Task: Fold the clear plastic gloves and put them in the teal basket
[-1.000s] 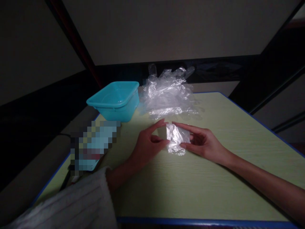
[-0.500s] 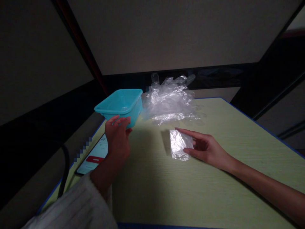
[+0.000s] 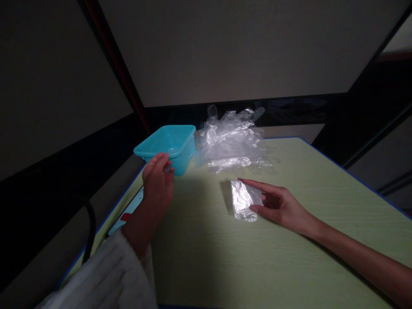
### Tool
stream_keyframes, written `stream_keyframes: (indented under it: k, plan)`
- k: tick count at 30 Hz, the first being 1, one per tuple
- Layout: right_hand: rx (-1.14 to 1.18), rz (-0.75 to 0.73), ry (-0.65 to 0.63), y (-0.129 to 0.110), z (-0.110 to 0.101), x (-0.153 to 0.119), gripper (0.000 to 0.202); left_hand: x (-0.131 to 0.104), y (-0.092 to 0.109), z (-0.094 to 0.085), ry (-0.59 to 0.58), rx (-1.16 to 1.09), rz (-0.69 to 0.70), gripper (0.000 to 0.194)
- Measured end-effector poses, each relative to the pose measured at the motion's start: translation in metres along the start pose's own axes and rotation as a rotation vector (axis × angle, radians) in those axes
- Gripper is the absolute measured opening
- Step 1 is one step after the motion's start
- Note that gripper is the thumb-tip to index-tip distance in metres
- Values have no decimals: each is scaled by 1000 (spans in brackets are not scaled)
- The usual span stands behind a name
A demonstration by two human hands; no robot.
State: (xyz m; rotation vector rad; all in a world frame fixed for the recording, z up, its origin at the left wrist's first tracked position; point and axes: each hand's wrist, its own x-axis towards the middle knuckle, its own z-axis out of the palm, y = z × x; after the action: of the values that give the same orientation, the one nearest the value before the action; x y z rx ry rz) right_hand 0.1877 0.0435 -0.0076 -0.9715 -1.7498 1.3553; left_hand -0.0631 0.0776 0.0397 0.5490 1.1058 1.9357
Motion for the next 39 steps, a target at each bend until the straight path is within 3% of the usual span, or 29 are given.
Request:
stream_keyframes:
  k: [7, 19, 27, 33, 39]
  plan:
    - [48, -1, -19, 2, 0, 0, 59, 15, -5, -6, 49, -16, -24, 23]
    - [35, -15, -21, 2, 0, 0, 58, 23, -8, -8, -15, -50, -96, 28]
    - [50, -38, -21, 5, 0, 1, 56, 26, -13, -11, -17, -47, -70, 29]
    - [26, -32, -15, 2, 0, 0, 56, 18, -11, -5, -46, -62, -50, 26]
    - [-6, -60, -5, 0, -1, 0, 52, 4, -8, 4, -166, -138, -61, 24]
